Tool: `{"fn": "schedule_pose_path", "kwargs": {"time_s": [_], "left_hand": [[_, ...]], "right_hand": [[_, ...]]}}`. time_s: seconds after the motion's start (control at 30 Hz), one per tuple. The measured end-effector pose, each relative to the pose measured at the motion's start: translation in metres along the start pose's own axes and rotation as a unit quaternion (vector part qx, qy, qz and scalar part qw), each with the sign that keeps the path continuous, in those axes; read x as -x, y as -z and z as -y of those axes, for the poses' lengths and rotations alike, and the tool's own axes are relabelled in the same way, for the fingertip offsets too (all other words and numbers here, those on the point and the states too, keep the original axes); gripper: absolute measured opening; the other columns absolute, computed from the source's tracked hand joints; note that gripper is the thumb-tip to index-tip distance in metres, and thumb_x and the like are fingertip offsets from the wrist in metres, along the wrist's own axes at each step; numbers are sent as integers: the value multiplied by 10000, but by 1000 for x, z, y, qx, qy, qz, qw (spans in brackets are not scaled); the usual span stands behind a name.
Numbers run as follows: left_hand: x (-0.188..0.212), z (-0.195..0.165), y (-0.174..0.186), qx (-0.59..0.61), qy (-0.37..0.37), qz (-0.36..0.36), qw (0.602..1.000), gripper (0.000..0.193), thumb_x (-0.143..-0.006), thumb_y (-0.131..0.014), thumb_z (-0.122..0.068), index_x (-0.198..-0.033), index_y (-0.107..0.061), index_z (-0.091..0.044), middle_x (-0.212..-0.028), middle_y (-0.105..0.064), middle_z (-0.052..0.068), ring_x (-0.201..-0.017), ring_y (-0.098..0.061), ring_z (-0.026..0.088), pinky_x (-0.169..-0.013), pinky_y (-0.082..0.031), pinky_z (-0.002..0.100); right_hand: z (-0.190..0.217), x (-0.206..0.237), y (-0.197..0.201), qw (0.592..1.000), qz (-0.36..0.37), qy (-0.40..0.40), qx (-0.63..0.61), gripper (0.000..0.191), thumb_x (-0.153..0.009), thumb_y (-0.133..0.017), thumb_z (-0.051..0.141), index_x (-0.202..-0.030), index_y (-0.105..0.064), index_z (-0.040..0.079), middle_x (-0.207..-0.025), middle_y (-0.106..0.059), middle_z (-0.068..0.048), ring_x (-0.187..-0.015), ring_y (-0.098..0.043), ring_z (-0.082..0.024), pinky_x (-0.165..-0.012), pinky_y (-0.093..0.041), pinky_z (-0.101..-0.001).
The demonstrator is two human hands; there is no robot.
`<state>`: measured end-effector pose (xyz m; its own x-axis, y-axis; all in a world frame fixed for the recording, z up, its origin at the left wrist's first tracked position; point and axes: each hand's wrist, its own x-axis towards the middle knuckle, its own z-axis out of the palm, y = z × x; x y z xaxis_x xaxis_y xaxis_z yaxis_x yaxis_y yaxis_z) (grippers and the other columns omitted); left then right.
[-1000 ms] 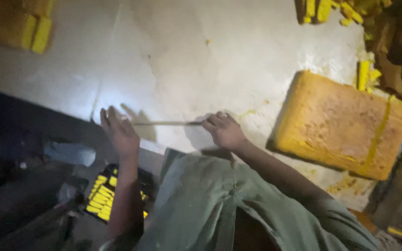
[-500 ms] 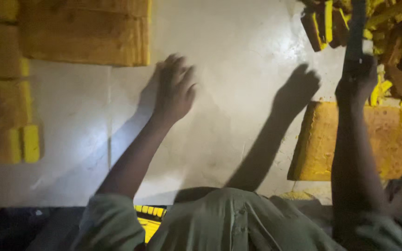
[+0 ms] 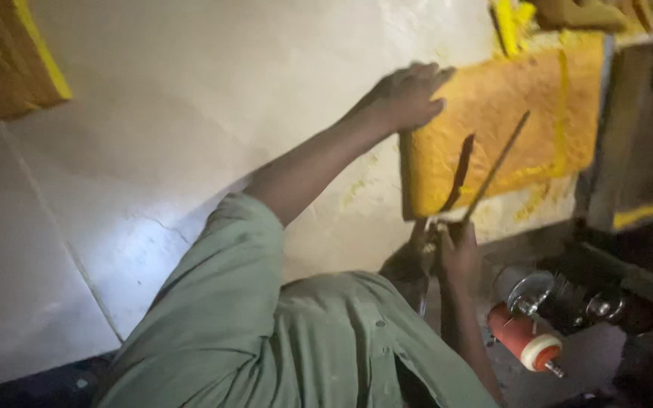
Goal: The person removes a yellow food block from a metal tray, flips it, and cuts it into smaller rectangular pieces using a long knife. The cut pieces are stacked on the table.
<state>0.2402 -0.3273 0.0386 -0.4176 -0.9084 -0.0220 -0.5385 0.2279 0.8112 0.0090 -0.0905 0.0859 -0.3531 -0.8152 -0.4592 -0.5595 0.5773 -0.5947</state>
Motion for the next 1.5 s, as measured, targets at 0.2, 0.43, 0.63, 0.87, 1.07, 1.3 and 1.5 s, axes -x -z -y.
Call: {"fn": "schedule_pose_path", "kwargs": {"time_s": [0.2, 0.43, 0.63, 0.87, 1.07, 1.3, 1.5], "left_hand": [[64, -51, -25, -60, 142, -36, 987, 717, -969, -569, -523, -1590, -390, -213, -1556, -473, 154, -1475, -393, 375, -1203, -331, 585], [335, -57, -33, -141, 210, -346, 903, 677, -875, -775, -242, -1484, -513, -105, -1419, -545, 201, -1343, -479, 410, -1141, -395, 544], [467, -96, -91, -103, 453, -339, 818, 818, -873, -763, -175, -1592, -387, -78, -1510, -431, 248, -1400, -396, 449, -1165, -361, 551], [373, -133, -112, -264, 242, -69, 931, 1074, -677, -869, -411, -1576, -341, -156, -1637, -207, 264, -1516, -147, 464, -1152, -66, 742], [348, -124, -84, -237, 112, -39, 964, 1039, -763, -851, -456, -1613, -361, -116, -1497, -451, 159, -1377, -414, 345, -1141, -254, 682], [356, -115, -86, -269, 92, -86, 955, 919, -743, -771, -518, -1483, -449, -78, -1312, -528, 154, -1211, -483, 354, -1010, -324, 626], [344, -113, -97, -307, 56, -182, 932, 635, -905, -664, -403, -1425, -562, -53, -1160, -585, 101, -1063, -535, 295, -869, -393, 533]], "right_hand": [[-46, -19, 8, 970, 49, 125, -203, 269, -888, -535, -31, -1154, -546, 4, -962, -619, -83, -790, -635, -181, -699, -541, -310], [-44, 36, 3, 899, 268, 271, -215, 326, -877, -518, -92, -1188, -527, 6, -1029, -611, -84, -937, -651, -179, -794, -573, -309], [-61, 59, -3, 851, 435, 214, -201, 287, -936, -535, -17, -1218, -577, 20, -997, -681, -71, -870, -701, -137, -735, -615, -290], [-99, 79, 6, 935, 329, 130, 7, 236, -1002, -649, 190, -1174, -590, 40, -747, -661, -104, -590, -653, -208, -536, -522, -382], [-146, 140, -9, 913, 219, 321, 124, 341, -925, -649, 120, -1213, -493, 25, -867, -680, -260, -790, -669, -489, -656, -517, -552], [-139, 166, -53, 907, 189, 281, 252, 398, -1018, -500, 119, -1381, -414, -18, -863, -675, -308, -811, -656, -521, -715, -507, -597], [-55, 130, -60, 858, 131, 355, 348, 542, -876, -535, 72, -1370, -388, -94, -809, -689, -285, -753, -681, -490, -693, -531, -580]]}}
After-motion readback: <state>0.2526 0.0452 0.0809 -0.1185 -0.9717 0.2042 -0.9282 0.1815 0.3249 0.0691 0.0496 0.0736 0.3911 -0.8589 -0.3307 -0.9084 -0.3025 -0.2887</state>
